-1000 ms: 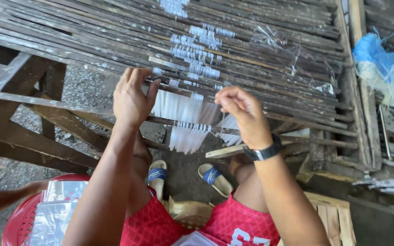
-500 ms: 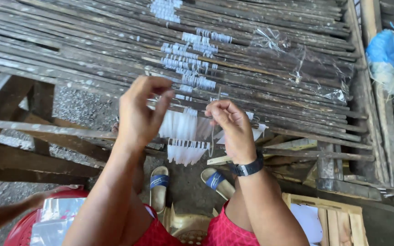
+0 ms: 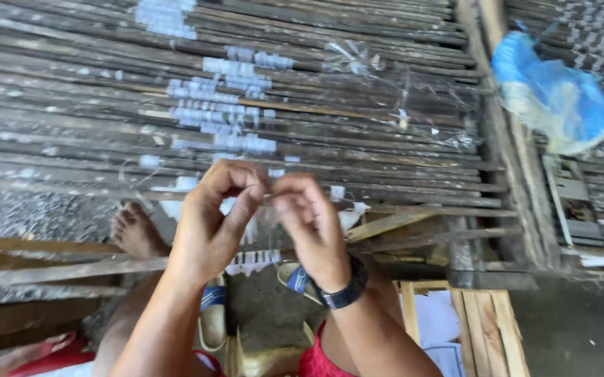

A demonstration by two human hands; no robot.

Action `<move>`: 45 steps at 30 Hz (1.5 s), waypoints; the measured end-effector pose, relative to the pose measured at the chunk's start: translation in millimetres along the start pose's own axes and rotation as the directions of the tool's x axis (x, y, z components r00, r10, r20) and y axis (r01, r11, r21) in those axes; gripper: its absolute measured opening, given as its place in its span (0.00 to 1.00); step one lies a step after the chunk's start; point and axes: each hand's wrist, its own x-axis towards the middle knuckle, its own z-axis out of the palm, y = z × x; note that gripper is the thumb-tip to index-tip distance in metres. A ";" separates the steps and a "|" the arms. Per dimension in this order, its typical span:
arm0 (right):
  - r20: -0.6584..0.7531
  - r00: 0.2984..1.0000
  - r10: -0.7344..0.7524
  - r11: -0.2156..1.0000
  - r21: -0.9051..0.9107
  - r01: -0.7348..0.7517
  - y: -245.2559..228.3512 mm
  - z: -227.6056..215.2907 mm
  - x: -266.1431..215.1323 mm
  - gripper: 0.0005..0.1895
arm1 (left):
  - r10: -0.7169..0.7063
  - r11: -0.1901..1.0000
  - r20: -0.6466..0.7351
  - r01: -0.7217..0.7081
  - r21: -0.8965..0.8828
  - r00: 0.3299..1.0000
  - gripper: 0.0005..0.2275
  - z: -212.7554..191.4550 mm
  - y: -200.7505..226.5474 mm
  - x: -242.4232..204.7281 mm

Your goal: Arranging and spacing out candle wicks on a wooden frame for production.

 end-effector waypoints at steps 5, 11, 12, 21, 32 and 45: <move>0.014 0.994 -0.106 0.992 -0.065 0.107 -11.0 -1.8 2.8 0.11 | 0.000 0.998 0.063 -0.005 0.070 0.998 0.02 -4.3 3.5 -6.5; -0.002 0.982 -0.188 0.969 -0.163 0.185 -12.3 -5.1 -0.6 0.06 | -0.043 0.997 0.134 0.033 0.076 0.990 0.02 3.1 4.7 -9.5; -0.012 0.983 -0.182 0.975 -0.132 0.179 -12.3 -5.9 -1.3 0.07 | -0.085 0.990 0.154 0.101 -0.102 0.984 0.02 6.0 0.7 -11.4; -0.006 0.983 -0.185 0.977 0.110 0.185 -8.8 0.2 -6.7 0.08 | -0.162 0.966 0.135 0.185 -0.181 0.977 0.02 -7.2 22.4 -20.1; 0.491 0.864 -0.111 0.420 -0.765 0.489 -29.2 5.3 16.6 0.06 | 0.002 0.926 -0.142 0.051 0.373 0.990 0.03 -60.0 13.9 -19.8; 0.630 0.775 0.038 0.203 -0.765 0.612 -21.7 9.7 29.5 0.09 | -0.088 0.913 -0.121 0.129 0.386 0.989 0.01 -63.7 -23.4 -18.4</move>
